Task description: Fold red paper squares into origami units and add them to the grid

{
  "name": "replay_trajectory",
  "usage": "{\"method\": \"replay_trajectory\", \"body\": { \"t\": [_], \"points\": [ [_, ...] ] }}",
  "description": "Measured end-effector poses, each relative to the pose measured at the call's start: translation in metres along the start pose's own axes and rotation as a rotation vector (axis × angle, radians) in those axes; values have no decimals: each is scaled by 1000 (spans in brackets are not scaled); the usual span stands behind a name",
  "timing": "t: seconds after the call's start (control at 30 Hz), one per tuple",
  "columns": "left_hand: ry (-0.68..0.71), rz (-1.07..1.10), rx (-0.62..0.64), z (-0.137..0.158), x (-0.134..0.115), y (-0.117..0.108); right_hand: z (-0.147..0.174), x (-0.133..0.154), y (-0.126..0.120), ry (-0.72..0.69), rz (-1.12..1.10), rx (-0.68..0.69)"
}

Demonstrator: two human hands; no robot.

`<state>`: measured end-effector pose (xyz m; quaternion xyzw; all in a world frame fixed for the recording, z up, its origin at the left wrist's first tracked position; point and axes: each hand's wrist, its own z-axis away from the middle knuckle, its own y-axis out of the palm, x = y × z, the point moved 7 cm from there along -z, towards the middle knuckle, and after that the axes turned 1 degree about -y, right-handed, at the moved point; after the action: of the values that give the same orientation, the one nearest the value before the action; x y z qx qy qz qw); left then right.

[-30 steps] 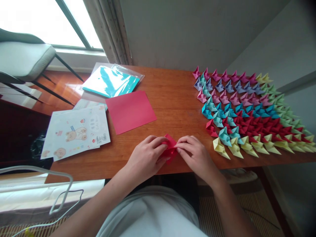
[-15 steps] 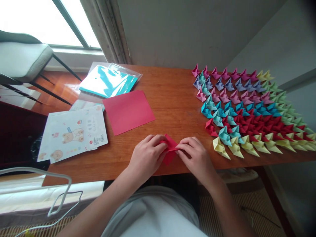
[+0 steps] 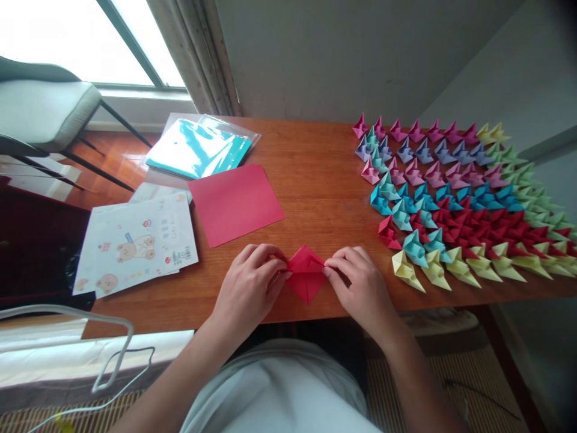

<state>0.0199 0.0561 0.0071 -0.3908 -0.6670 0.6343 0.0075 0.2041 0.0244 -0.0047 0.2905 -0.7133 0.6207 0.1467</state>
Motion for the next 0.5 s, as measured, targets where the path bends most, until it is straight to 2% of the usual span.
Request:
{"method": "replay_trajectory", "body": {
  "t": [0.37, 0.5],
  "points": [
    [-57, -68, 42, 4, 3, -8, -6, 1, 3, 51, 80, 40],
    [-61, -19, 47, 1, -3, -8, -9, 3, 3, 59, 116, 49]
  ]
}}
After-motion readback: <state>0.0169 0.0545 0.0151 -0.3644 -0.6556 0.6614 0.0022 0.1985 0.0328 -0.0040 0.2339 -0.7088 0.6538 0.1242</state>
